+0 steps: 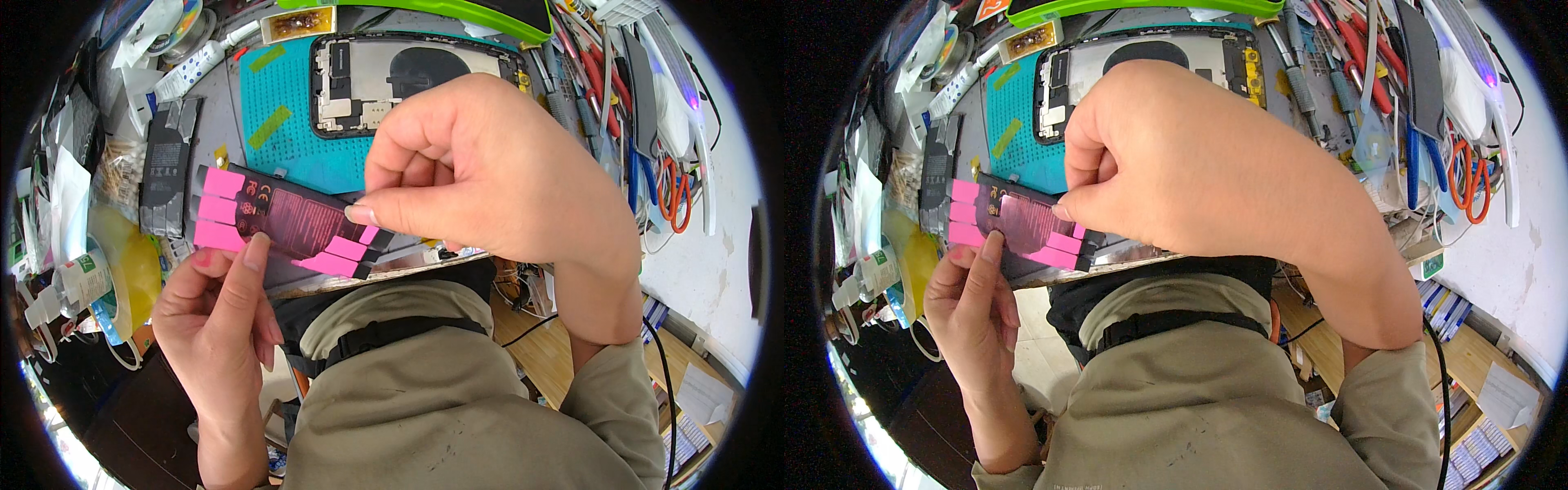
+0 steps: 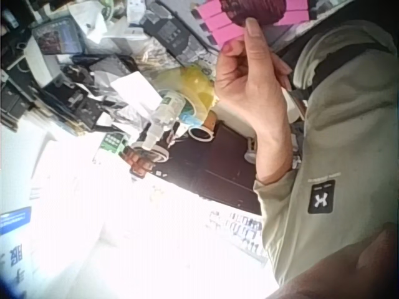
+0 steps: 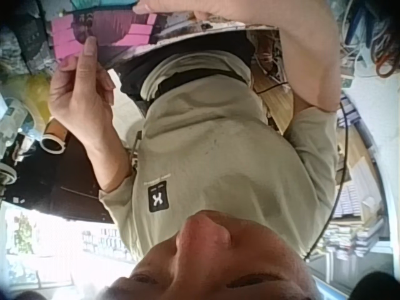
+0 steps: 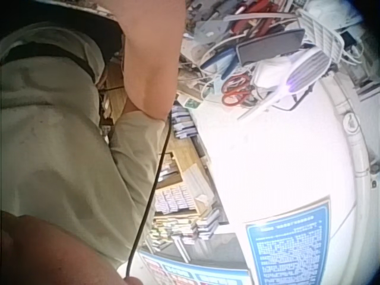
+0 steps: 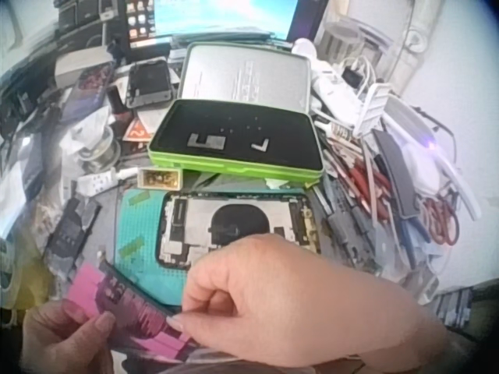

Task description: The person removes a new phone battery from its packaging, peels off protective films, and applies pink adhesive strips to the battery. They then place the battery into the phone chassis and press it into place.

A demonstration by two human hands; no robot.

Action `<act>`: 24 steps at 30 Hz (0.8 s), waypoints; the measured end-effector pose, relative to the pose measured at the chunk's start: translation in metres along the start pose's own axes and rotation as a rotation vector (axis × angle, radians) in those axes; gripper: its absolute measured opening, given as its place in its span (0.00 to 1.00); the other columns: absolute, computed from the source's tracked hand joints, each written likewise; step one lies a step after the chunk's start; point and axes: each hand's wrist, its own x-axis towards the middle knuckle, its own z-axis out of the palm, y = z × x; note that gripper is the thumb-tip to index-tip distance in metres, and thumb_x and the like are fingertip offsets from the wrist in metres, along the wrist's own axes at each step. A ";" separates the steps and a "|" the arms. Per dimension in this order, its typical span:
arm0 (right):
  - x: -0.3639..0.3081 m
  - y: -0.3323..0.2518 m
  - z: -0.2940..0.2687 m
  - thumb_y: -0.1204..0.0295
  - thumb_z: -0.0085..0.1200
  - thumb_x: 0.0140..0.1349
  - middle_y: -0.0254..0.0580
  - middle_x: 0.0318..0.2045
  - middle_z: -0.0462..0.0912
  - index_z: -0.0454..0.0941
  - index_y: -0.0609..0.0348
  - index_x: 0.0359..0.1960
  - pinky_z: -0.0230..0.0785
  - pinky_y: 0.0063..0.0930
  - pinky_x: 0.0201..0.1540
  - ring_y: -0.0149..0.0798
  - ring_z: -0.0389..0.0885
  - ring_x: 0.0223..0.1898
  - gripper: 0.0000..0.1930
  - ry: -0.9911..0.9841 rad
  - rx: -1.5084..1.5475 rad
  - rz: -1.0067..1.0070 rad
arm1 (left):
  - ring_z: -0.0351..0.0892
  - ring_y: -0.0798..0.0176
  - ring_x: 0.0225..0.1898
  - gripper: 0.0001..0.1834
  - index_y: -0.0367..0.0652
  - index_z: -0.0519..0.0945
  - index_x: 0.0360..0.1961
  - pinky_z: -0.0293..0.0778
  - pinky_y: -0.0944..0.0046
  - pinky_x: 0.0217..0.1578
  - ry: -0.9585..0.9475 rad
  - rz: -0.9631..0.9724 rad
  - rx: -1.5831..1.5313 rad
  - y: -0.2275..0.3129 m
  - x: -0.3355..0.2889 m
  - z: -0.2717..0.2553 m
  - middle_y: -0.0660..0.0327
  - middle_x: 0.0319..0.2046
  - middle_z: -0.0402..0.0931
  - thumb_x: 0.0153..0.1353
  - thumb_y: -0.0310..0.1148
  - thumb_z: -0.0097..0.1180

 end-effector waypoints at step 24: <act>0.000 0.005 0.003 0.74 0.68 0.60 0.29 0.18 0.79 0.82 0.64 0.28 0.64 0.16 0.22 0.18 0.72 0.20 0.07 0.035 -0.033 -0.071 | 0.69 0.75 0.10 0.07 0.36 0.78 0.30 0.54 0.76 0.07 0.011 -0.014 0.032 0.000 -0.001 0.000 0.63 0.20 0.78 0.64 0.22 0.64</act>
